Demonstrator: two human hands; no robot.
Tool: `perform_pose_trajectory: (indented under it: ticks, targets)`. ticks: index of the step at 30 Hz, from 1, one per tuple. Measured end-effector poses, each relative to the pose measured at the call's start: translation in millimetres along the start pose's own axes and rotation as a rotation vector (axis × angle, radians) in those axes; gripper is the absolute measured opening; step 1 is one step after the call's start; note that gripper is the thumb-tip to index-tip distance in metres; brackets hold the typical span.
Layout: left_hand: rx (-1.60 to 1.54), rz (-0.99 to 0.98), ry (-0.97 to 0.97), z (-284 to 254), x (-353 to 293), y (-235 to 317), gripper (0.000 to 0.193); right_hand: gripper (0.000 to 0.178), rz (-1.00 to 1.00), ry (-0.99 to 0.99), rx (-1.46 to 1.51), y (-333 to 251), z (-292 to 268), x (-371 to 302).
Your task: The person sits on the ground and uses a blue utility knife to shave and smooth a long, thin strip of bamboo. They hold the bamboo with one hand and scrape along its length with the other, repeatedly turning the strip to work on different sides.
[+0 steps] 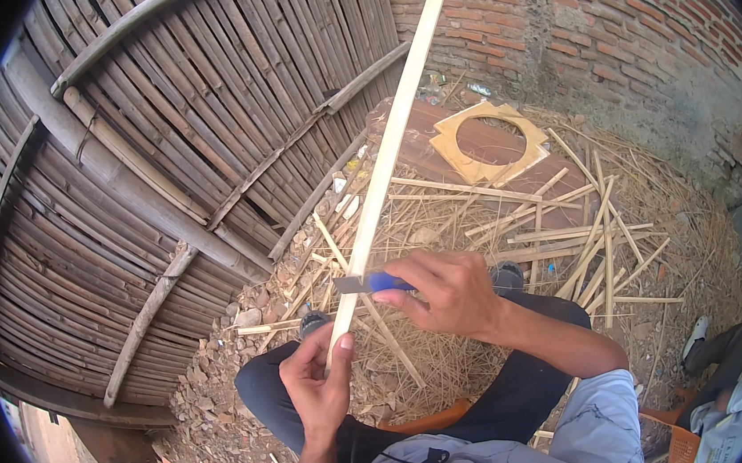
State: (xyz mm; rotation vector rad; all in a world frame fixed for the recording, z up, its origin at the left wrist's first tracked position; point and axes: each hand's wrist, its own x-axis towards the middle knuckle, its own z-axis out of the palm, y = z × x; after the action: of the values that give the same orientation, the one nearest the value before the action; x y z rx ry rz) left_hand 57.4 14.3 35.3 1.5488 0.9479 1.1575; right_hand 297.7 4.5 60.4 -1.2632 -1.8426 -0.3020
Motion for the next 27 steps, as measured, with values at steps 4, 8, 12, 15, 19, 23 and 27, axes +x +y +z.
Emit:
perform_pose_trajectory:
  ticks: [4,8,12,15,19,23,27]
  targets:
    - [0.013,-0.011,-0.006,-7.8,-9.4,-7.1,0.024,0.029,0.114,0.116,0.008,26.6,-3.8,7.2]
    - [-0.01,-0.046,-0.027,-14.4,-10.5,-11.5,0.022,0.03,0.114,0.135,-0.018,43.1,-6.4,8.1]
    - [-0.005,-0.142,-0.073,-34.1,-24.1,-18.6,0.021,0.031,0.421,0.205,0.018,77.0,-20.3,16.9]
    - [-0.043,-0.275,-0.118,-51.1,-40.0,-19.3,0.019,0.032,0.491,0.356,-0.079,128.6,-47.3,13.5]
    - [0.023,-0.288,-0.115,-63.4,-44.2,-20.2,0.017,0.031,0.58,0.377,0.104,147.9,-38.1,-5.2]
    - [0.071,-0.223,-0.061,-54.3,-30.8,-18.8,0.018,0.028,0.5,0.206,0.25,120.5,-28.1,-7.4]
    - [0.002,-0.183,-0.056,-33.2,-19.0,-22.8,0.019,0.029,0.286,0.04,0.263,67.8,-6.5,-2.4]
